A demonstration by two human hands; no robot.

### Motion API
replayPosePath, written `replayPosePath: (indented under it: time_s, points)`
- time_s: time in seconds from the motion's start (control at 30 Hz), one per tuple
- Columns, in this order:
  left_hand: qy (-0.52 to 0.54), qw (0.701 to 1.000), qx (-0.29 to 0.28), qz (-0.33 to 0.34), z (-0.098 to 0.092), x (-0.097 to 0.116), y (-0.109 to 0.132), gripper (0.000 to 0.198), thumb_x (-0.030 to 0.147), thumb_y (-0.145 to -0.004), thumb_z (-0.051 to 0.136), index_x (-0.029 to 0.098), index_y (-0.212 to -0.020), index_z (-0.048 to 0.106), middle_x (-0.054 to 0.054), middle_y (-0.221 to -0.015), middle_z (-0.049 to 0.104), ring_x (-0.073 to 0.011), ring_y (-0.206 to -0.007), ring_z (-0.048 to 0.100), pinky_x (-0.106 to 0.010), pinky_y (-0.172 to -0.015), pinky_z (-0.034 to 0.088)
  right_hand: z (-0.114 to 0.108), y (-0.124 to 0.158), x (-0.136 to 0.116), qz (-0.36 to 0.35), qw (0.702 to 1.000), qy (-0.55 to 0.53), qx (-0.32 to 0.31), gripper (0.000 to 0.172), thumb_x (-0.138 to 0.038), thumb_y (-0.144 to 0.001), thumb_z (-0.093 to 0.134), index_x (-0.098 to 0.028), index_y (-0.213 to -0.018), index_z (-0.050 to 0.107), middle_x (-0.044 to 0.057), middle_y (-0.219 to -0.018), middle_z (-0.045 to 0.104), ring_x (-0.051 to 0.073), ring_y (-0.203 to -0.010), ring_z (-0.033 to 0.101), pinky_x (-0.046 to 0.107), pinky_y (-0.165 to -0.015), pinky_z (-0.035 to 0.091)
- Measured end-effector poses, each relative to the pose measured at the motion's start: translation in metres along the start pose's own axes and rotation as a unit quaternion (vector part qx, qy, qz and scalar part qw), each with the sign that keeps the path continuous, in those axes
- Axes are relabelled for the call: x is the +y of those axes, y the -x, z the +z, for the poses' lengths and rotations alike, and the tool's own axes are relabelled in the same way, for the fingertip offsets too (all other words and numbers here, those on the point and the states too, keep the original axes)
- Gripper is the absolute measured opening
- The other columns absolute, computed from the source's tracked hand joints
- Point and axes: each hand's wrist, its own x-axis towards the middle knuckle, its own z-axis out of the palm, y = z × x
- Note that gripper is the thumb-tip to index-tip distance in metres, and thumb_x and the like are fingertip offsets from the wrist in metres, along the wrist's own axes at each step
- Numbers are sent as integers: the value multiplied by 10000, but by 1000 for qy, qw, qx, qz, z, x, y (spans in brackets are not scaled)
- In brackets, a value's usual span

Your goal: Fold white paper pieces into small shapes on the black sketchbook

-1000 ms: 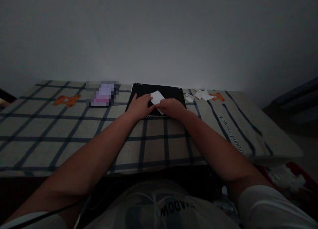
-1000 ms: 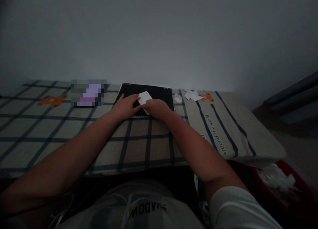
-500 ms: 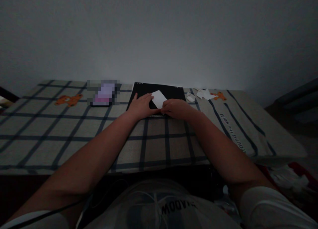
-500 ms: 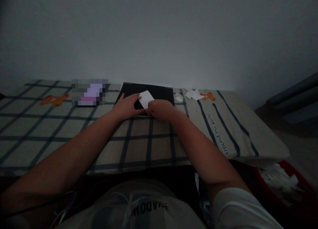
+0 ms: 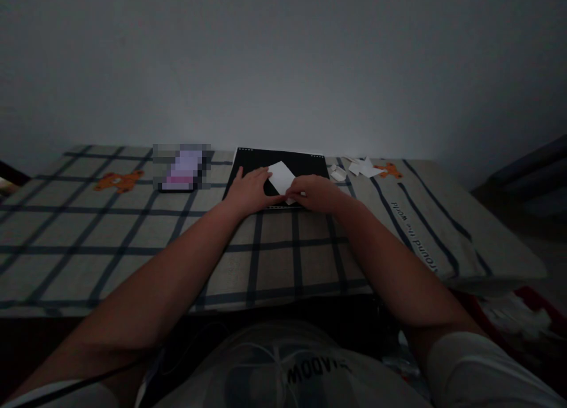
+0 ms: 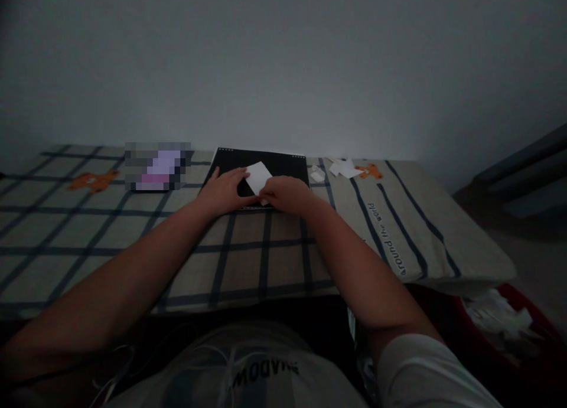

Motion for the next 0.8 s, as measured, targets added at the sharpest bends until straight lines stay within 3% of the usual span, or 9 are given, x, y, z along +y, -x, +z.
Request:
replayPosePath:
  time_s: [0.1, 0.3, 0.4, 0.57, 0.8]
  points:
    - [2, 1000, 12, 1, -1, 1, 0, 770, 674, -857, 604, 176, -1443, 554, -145, -1562, 491, -368, -1431, 455, -621, -1259, 134, 7, -4, 2, 15, 1000, -10, 20, 234, -265, -975, 584, -186, -1062, 786, 97, -1123, 749, 207, -1020, 664, 296, -821, 449]
    - [21, 998, 51, -16, 0, -2, -2, 552, 505, -875, 624, 206, -1338, 629, -109, -1462, 603, -300, -1370, 530, -547, -1265, 199, 10, -9, 5, -8, 1000, -17, 2, 184, -245, -938, 643, -174, -995, 803, 94, -1091, 754, 208, -1011, 664, 300, -843, 449]
    - [22, 998, 53, -15, 1, -3, -3, 526, 486, -881, 619, 183, -1310, 643, -123, -1434, 623, -300, -1353, 542, -544, -1260, 215, 10, -8, 3, -23, 1000, -16, 8, 186, -238, -943, 636, -169, -1006, 797, 99, -1110, 747, 214, -1033, 656, 310, -877, 459]
    - [5, 998, 67, -7, 1, -2, -2, 506, 486, -886, 621, 161, -1271, 668, -140, -1361, 662, -309, -1295, 579, -535, -1243, 248, 16, -10, 1, -58, 997, -15, 43, 285, -234, -995, 567, -144, -1200, 742, 134, -1276, 706, 257, -1180, 617, 364, -984, 461]
    - [12, 997, 78, -24, 2, -2, -4, 492, 418, -883, 638, 138, -1287, 662, -142, -1381, 636, -331, -1292, 562, -519, -1205, 306, 19, -15, 5, -57, 998, 17, 14, 322, -281, -1028, 507, -145, -1130, 781, 128, -1242, 727, 244, -1078, 653, 348, -916, 461]
